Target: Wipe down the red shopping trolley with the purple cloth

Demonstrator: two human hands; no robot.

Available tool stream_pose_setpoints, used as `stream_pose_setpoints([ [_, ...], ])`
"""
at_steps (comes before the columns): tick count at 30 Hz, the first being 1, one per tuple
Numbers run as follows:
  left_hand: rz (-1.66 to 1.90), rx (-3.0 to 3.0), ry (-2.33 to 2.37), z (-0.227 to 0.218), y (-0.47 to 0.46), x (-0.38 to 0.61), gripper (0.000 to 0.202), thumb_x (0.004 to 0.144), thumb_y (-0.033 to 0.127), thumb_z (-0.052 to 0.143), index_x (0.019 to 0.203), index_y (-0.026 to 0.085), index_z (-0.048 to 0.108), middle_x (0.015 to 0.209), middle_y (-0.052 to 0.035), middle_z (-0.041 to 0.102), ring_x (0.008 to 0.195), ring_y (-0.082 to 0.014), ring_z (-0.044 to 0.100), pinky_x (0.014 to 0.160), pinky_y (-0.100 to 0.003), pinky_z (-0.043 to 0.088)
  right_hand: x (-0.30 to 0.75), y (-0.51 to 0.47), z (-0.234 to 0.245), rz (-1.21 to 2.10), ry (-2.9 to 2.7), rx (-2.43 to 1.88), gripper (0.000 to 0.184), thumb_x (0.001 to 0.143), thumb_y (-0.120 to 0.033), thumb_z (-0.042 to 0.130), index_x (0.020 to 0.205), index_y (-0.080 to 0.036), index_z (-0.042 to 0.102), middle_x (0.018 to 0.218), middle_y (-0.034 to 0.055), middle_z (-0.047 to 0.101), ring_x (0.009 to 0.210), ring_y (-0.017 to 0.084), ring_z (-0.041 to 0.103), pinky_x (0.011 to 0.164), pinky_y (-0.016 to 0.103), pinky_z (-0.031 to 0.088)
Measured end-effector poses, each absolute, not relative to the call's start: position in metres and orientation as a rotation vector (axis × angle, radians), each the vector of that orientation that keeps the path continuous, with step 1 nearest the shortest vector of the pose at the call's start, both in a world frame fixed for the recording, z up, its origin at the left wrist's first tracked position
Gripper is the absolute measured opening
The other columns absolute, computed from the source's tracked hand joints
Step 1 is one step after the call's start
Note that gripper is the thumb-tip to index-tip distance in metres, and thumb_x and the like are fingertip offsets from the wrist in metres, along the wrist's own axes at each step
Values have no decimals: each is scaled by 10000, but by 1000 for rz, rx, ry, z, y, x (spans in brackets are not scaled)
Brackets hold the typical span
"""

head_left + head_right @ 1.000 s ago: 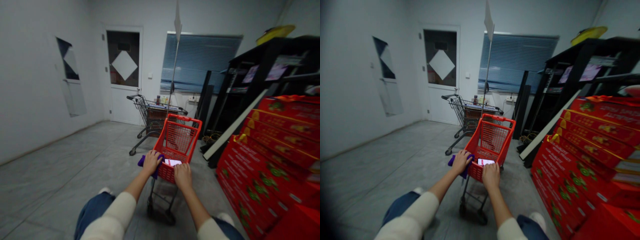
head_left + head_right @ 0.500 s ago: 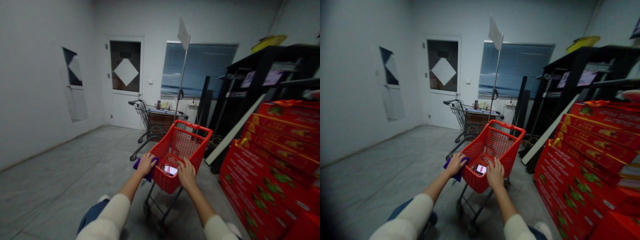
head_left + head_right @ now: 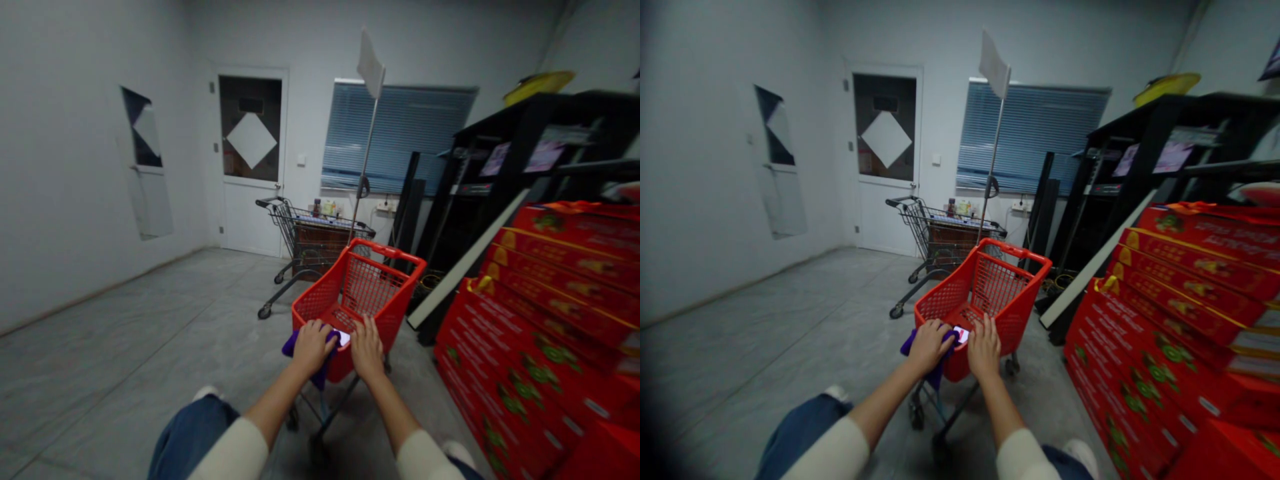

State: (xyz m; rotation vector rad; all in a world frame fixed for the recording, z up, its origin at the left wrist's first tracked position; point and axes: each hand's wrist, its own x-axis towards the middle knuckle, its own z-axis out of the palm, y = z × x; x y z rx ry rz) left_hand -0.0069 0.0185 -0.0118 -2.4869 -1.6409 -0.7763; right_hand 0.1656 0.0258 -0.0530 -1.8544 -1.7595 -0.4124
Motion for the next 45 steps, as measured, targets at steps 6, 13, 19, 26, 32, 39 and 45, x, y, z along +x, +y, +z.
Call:
stream_pose_setpoints([
  [6,-739,-2413,-1772,-7,48,-34,309,960,407,455,1116,216,642,1139,-80,587,1079,-227,517,942,-355,402,147,28,-46,-317,-1736,-1921,456,973,-280,310,1368,-208,526,1570,99,323,1464,251,225,1056,424,392],
  [13,-807,-2380,-1755,-14,24,-13,291,953,411,465,1081,235,658,1091,-70,596,1072,-242,499,922,-368,407,139,26,-45,-361,-1704,-1921,448,972,-275,333,1350,-153,541,1558,129,338,1456,282,242,1052,428,404],
  [19,-829,-2453,-1668,-19,11,3,293,955,434,462,1105,254,638,1086,-57,591,1070,-227,499,913,-360,405,152,20,-41,-379,-1749,-1922,434,965,-250,341,1345,-176,537,1553,119,350,1459,256,242,1035,409,419],
  [26,-746,-2391,-1784,-9,52,-32,291,955,410,467,1099,224,639,1112,-80,583,1060,-231,513,908,-358,411,152,21,-35,-322,-1734,-1963,439,961,-248,317,1321,-181,559,1548,107,363,1455,245,254,1040,408,415],
  [32,-770,-2308,-1844,-10,40,-20,269,945,393,479,1067,229,654,1109,-82,591,1085,-247,488,913,-378,406,147,22,-41,-371,-1704,-1926,455,951,-242,319,1335,-164,548,1555,124,347,1453,257,255,1015,417,436],
  [39,-921,-2332,-1823,-21,1,22,279,947,422,479,1090,247,643,1107,-67,593,1077,-238,492,897,-371,404,156,17,-37,-382,-1738,-1946,436,956,-240,333,1314,-147,564,1540,119,378,1452,253,266,1015,380,441],
  [45,-810,-2366,-1774,-16,29,-10,285,952,423,465,1069,240,648,1069,-70,589,1048,-228,512,888,-354,407,151,19,-36,-383,-1724,-1942,434,953,-257,337,1297,-169,586,1535,109,389,1441,255,290,1016,399,439],
])
